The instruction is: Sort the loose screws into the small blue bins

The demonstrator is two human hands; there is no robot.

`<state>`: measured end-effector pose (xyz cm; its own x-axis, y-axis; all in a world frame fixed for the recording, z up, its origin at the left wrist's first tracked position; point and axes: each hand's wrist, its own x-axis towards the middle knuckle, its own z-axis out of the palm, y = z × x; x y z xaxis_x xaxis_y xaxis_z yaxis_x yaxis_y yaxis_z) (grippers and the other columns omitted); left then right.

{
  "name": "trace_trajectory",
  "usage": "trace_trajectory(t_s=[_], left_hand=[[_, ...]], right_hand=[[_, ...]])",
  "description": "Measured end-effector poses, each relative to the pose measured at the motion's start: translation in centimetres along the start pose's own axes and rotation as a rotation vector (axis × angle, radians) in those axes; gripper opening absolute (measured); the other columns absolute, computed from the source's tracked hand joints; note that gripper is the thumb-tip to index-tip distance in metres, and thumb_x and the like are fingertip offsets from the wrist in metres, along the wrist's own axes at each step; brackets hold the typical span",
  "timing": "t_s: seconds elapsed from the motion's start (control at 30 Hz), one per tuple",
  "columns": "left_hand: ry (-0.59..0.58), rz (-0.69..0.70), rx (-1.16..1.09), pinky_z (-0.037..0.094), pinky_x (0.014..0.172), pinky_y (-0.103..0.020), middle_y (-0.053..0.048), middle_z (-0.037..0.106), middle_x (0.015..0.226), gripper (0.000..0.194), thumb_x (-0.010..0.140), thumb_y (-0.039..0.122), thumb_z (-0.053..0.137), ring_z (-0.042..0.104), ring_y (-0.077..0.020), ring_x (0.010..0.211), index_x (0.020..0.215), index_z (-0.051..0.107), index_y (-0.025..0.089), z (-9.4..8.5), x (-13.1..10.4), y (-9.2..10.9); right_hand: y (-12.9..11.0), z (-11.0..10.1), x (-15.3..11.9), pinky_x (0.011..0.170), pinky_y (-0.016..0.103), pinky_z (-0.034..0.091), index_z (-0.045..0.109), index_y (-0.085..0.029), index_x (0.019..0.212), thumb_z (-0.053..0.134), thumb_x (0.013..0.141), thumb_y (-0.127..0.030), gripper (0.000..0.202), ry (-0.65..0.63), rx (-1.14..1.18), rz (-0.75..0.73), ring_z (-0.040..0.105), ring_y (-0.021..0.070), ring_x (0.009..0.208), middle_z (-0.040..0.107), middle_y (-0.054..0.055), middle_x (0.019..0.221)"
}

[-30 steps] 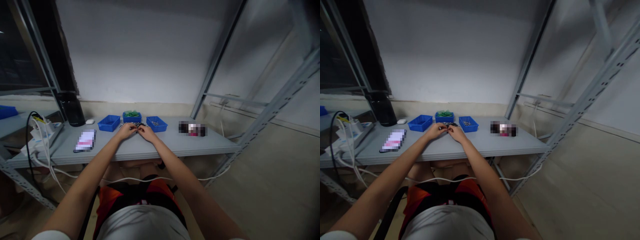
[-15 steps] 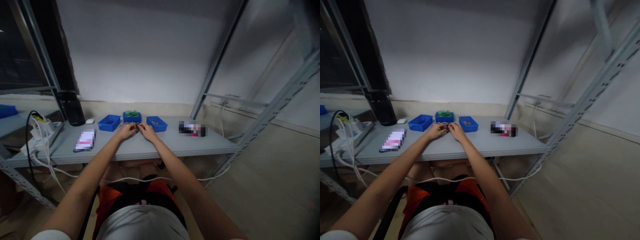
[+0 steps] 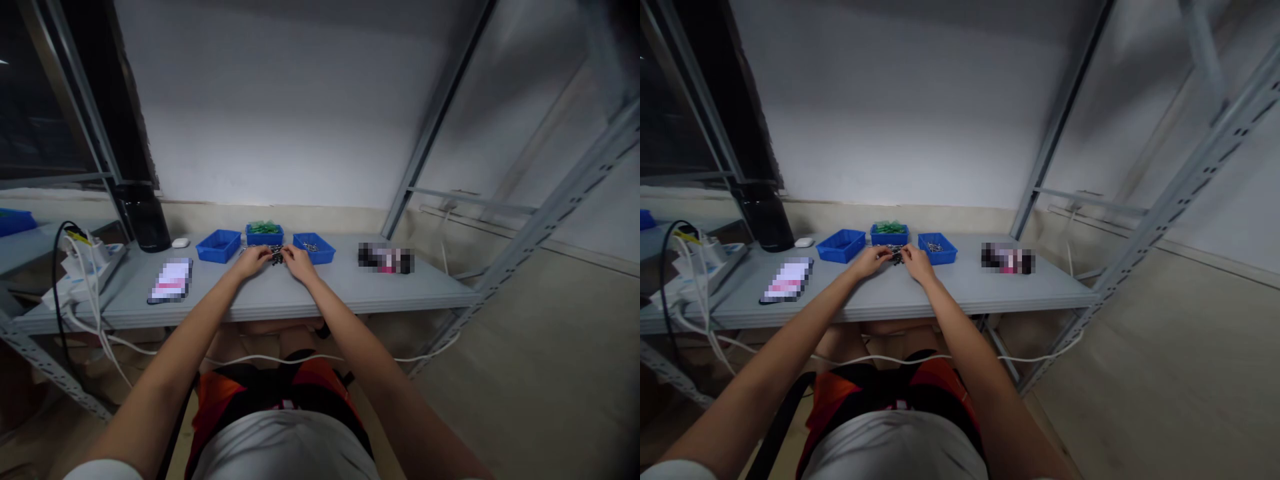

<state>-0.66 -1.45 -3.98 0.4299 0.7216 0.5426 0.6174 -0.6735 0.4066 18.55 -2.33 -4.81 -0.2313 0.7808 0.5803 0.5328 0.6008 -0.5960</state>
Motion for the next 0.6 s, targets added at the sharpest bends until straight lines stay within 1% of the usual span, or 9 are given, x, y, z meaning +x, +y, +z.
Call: trace_trajectory(t_s=[0.1,0.3,0.37,0.47,0.6], left_hand=[[0.010,-0.024,0.027,0.044,0.072,-0.027,-0.006,0.071,0.085,0.018,0.088,0.024,0.054,0.061,-0.0179,0.076,0.089,0.070,0.016,-0.30,0.00,0.32],[0.063,-0.071,0.059,0.045,0.072,-0.028,-0.007,0.070,0.088,0.018,0.088,0.027,0.057,0.061,-0.0187,0.077,0.091,0.070,0.015,-0.74,-0.12,0.76],[0.065,-0.077,0.065,0.045,0.072,-0.028,-0.007,0.070,0.087,0.018,0.087,0.028,0.058,0.061,-0.0185,0.076,0.089,0.070,0.015,-0.77,-0.12,0.76],[0.060,-0.068,0.069,0.045,0.073,-0.028,-0.006,0.070,0.085,0.017,0.087,0.028,0.058,0.060,-0.0181,0.076,0.087,0.069,0.015,-0.80,-0.10,0.74],[0.070,-0.038,0.069,0.045,0.073,-0.028,-0.006,0.070,0.086,0.017,0.088,0.028,0.057,0.061,-0.0180,0.076,0.088,0.069,0.016,-0.85,-0.06,0.78]], right_hand=[[0.16,-0.01,0.09,0.070,0.025,0.042,0.065,-0.018,0.092,0.049,0.091,-0.027,0.018,0.019,-0.012,0.013,0.060,0.0149,0.066,0.067,0.002,0.070],[0.62,0.22,0.18,0.070,0.025,0.043,0.066,-0.019,0.092,0.050,0.090,-0.026,0.017,0.027,-0.019,0.027,0.061,0.0159,0.069,0.069,0.002,0.074],[0.76,0.27,0.16,0.070,0.026,0.043,0.066,-0.018,0.092,0.050,0.091,-0.026,0.018,0.025,-0.024,0.024,0.061,0.0160,0.069,0.068,0.003,0.074],[0.79,0.25,0.03,0.070,0.025,0.042,0.067,-0.018,0.091,0.049,0.091,-0.025,0.019,-0.010,-0.062,0.012,0.060,0.0160,0.068,0.068,0.003,0.074],[0.52,0.18,-0.26,0.071,0.025,0.042,0.069,-0.019,0.090,0.051,0.090,-0.022,0.018,-0.100,-0.134,-0.010,0.059,0.0161,0.071,0.069,0.004,0.078]])
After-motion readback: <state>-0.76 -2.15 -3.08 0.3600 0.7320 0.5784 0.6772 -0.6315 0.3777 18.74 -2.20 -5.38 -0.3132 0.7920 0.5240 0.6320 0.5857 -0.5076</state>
